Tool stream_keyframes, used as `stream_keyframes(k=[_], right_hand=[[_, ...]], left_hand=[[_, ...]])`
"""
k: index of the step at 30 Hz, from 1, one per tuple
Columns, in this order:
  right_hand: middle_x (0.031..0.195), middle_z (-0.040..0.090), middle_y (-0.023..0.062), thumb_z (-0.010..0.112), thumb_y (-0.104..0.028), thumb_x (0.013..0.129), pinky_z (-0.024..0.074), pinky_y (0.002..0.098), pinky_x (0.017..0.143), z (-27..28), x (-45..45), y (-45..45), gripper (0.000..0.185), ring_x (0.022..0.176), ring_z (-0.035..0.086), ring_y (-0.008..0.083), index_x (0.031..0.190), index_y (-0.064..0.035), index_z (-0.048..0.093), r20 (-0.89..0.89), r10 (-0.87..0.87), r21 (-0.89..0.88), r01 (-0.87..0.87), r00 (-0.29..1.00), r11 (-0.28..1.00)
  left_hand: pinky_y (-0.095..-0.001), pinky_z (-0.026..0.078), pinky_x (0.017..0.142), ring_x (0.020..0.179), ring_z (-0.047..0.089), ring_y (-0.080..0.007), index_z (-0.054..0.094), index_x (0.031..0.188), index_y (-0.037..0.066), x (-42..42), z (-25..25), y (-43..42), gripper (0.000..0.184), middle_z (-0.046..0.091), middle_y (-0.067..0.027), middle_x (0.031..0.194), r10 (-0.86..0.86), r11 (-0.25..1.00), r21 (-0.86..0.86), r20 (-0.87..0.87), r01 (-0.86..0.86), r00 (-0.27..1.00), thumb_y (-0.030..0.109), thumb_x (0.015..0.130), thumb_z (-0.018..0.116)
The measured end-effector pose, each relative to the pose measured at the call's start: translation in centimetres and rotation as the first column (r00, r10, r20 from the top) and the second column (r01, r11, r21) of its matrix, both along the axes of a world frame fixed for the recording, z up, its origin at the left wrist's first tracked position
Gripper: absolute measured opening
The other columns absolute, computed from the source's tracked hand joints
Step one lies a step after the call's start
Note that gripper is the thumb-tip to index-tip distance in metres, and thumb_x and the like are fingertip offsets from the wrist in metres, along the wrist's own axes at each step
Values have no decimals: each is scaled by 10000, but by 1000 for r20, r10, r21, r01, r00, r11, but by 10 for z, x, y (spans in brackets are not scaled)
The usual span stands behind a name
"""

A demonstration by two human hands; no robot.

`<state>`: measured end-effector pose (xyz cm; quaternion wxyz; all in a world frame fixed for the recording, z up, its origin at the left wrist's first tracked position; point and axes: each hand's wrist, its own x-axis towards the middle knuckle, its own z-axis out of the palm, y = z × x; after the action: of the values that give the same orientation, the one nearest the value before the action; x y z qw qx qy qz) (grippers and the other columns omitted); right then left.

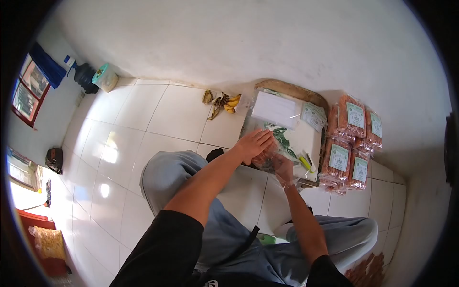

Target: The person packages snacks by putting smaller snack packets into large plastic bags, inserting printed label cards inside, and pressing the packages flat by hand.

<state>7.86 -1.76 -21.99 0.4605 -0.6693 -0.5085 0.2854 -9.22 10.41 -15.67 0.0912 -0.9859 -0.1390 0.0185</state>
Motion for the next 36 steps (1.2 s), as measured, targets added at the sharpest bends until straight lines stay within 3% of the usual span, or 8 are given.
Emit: stream_keyframes(k=[11,14,16,20,26,28,32,36], right_hand=[[778,681,163,651,-118,856,495,332,675,16,-7,1,142,722,672,227,932,-2,681,40,85,49,-87,996,995],[807,702,152,662,-109,853,500,319,677,-12,-4,0,141,713,672,215,945,-6,696,83,-42,223,22,996,974],[867,723,130,673,-88,858,505,292,695,-12,-6,-1,147,743,672,177,978,-11,708,-118,45,102,-33,992,994],[898,727,85,672,-60,866,507,271,703,13,-15,0,149,777,664,145,1001,-13,714,10,-12,-120,13,1000,993],[894,703,35,631,-24,887,492,235,728,-13,-1,-3,162,809,650,114,1036,-1,689,-196,139,67,-128,971,989],[890,688,49,640,53,829,503,243,726,-10,3,-7,203,821,659,120,1025,4,665,-441,177,14,-190,880,982],[880,714,60,639,160,742,547,250,764,-8,1,-8,278,868,695,140,964,0,687,-464,188,60,-182,865,982],[867,697,104,682,66,743,541,300,714,-5,-6,-4,201,811,697,205,919,-30,691,-86,140,53,-135,986,989]], left_hand=[[-409,189,1188,1431,254,-313,277,1445,-37,2,-4,0,1115,270,-199,1531,12,1000,-21,109,-10,994,261,515,815],[-406,194,1186,1429,258,-311,285,1438,-35,5,0,-3,1108,275,-196,1529,37,999,-20,72,-36,997,236,506,818],[-404,193,1187,1429,257,-310,286,1438,-30,8,1,-4,1108,277,-195,1528,39,999,-38,81,-36,996,227,502,819],[-405,188,1191,1431,255,-306,284,1444,-14,14,0,-5,1114,275,-190,1529,34,999,-35,84,-31,996,207,494,823],[-406,183,1192,1439,241,-302,259,1455,-12,16,3,0,1141,260,-190,1537,25,998,-65,57,-21,998,234,498,828],[-406,183,1191,1440,239,-304,257,1456,-13,16,4,-2,1139,257,-191,1538,30,999,-44,50,-28,998,242,502,826],[-410,189,1185,1441,235,-309,265,1454,-14,17,6,-3,1116,254,-197,1538,43,998,-43,38,-42,998,252,521,817],[-411,157,1197,1460,195,-285,194,1492,19,21,-5,-5,1177,189,-162,1573,80,995,-67,57,-76,995,277,550,851]])
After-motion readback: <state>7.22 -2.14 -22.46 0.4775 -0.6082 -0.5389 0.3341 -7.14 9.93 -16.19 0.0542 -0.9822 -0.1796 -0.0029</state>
